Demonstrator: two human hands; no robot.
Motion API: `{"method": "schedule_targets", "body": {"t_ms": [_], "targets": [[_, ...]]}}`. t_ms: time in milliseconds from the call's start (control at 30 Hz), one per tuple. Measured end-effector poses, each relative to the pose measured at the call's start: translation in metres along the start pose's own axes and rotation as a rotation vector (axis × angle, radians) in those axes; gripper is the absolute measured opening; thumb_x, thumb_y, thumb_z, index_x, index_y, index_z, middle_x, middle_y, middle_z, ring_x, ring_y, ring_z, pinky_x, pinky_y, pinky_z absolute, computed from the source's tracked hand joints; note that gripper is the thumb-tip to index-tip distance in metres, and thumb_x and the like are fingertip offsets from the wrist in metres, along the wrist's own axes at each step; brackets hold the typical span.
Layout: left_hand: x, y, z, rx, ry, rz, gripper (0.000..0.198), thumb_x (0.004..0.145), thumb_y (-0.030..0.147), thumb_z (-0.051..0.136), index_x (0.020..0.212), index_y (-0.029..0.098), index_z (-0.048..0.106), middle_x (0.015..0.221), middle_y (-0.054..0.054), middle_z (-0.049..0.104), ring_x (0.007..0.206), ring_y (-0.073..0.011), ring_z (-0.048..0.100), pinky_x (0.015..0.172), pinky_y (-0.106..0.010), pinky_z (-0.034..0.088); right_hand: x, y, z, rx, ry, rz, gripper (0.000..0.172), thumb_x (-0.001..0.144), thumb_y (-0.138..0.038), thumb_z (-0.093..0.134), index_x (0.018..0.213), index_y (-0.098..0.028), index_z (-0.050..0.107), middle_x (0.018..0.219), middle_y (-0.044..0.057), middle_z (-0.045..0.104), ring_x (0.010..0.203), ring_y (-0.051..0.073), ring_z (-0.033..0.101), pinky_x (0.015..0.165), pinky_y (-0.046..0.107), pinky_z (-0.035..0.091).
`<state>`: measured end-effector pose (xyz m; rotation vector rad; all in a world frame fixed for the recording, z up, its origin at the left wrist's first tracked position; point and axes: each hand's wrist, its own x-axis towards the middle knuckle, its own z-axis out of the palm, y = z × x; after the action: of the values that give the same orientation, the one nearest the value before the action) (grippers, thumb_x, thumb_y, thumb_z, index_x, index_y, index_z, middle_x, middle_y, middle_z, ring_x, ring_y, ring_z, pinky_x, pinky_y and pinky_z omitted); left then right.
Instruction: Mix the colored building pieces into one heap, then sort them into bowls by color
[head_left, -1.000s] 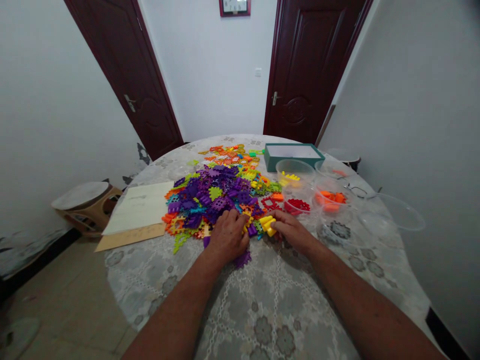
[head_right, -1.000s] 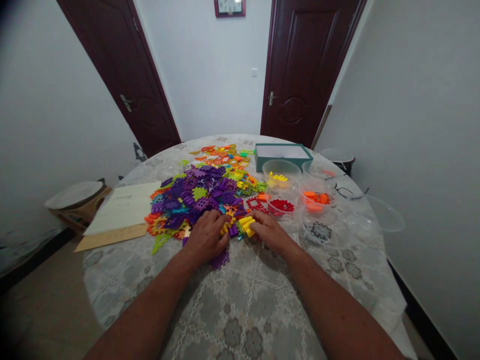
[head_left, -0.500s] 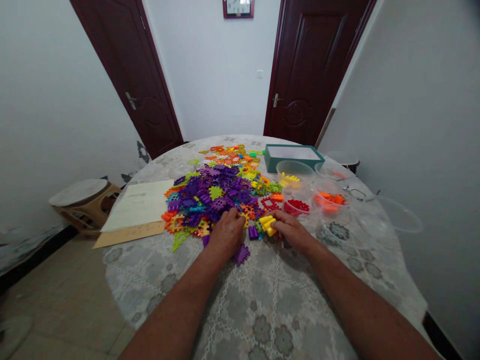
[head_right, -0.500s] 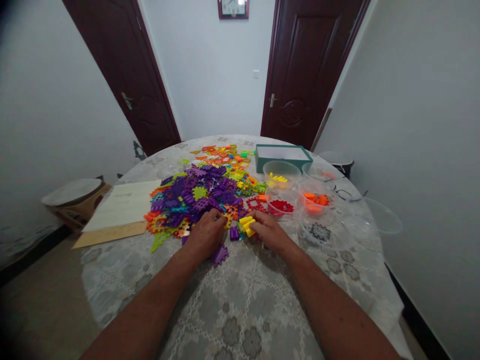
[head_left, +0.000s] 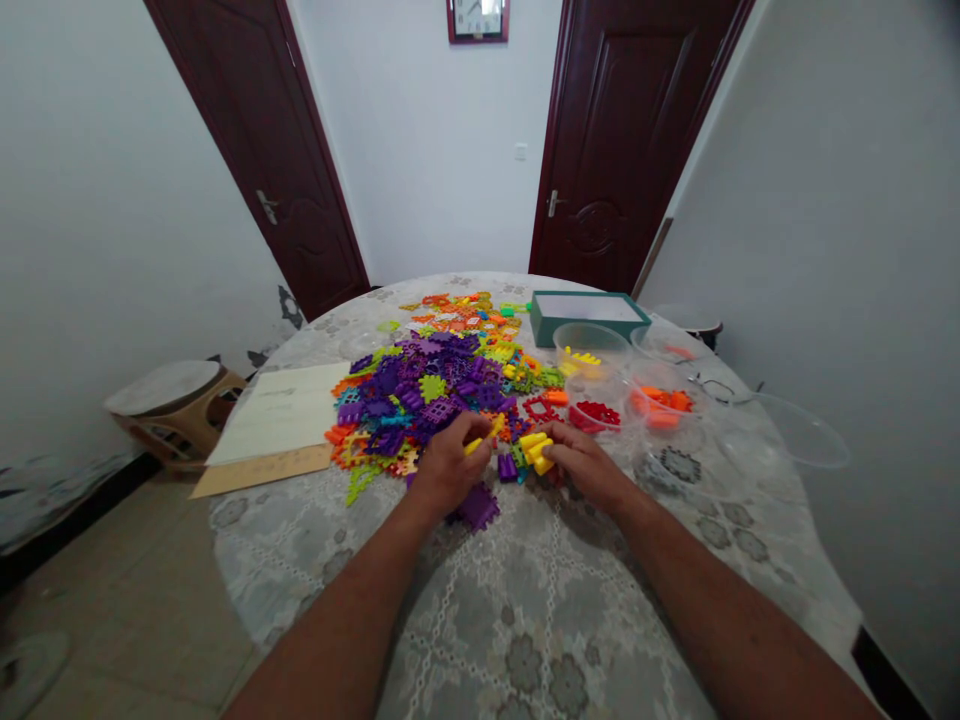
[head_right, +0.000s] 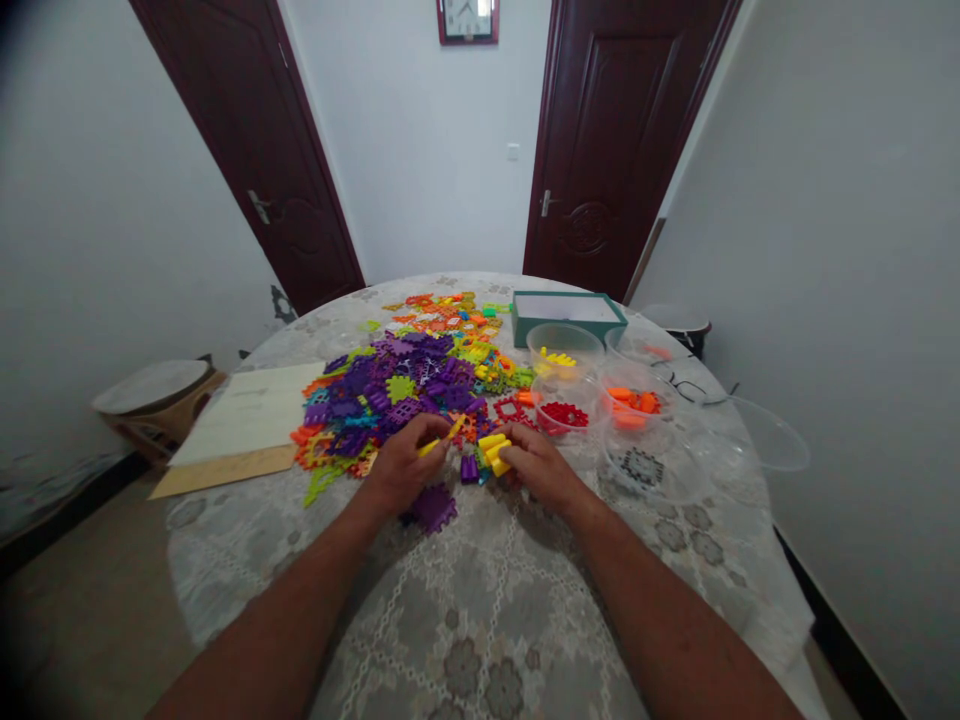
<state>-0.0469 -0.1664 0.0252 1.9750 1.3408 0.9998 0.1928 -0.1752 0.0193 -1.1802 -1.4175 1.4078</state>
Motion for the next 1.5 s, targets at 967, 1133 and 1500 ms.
{"method": "schedule_targets", "body": {"t_ms": [967,1133,1500], "targets": [[-0.009,0.016,0.029,-0.527,-0.057,-0.221,0.024,0.088,0.04,0.072,0.096,0.019,0.067,0.085,0.0,0.068,0.077,-0.015,0.061,0.071,-0.026,0.047,0.003,0.017,0.009,0.102,0.008,-0.058,0.028,0.086,-0.037,0.064,0.109,-0.022,0.058,0.072,-0.004,0.066,0.05,0.013,0.058,0.045,0.023,0.046],[-0.008,0.017,0.026,-0.691,0.038,-0.387,0.026,0.088,0.042,0.072,0.098,0.019,0.073,0.088,-0.003,0.069,0.069,-0.0133,0.059,0.063,-0.025,0.048,0.003,0.011,0.009,0.197,0.112,-0.045,0.031,0.081,-0.038,0.067,0.106,-0.024,0.055,0.075,-0.005,0.065,0.047,0.012,0.055,0.043,0.022,0.042],[-0.009,0.024,0.024,-1.251,-0.031,-0.448,0.042,0.074,0.016,0.069,0.116,0.019,0.072,0.123,-0.01,0.072,0.113,-0.0236,0.068,0.095,-0.034,0.054,-0.003,0.008,0.019,0.242,-0.073,0.029,0.064,0.081,-0.033,0.068,0.143,-0.027,0.053,0.095,0.002,0.072,0.054,0.012,0.059,0.046,0.024,0.047]]}}
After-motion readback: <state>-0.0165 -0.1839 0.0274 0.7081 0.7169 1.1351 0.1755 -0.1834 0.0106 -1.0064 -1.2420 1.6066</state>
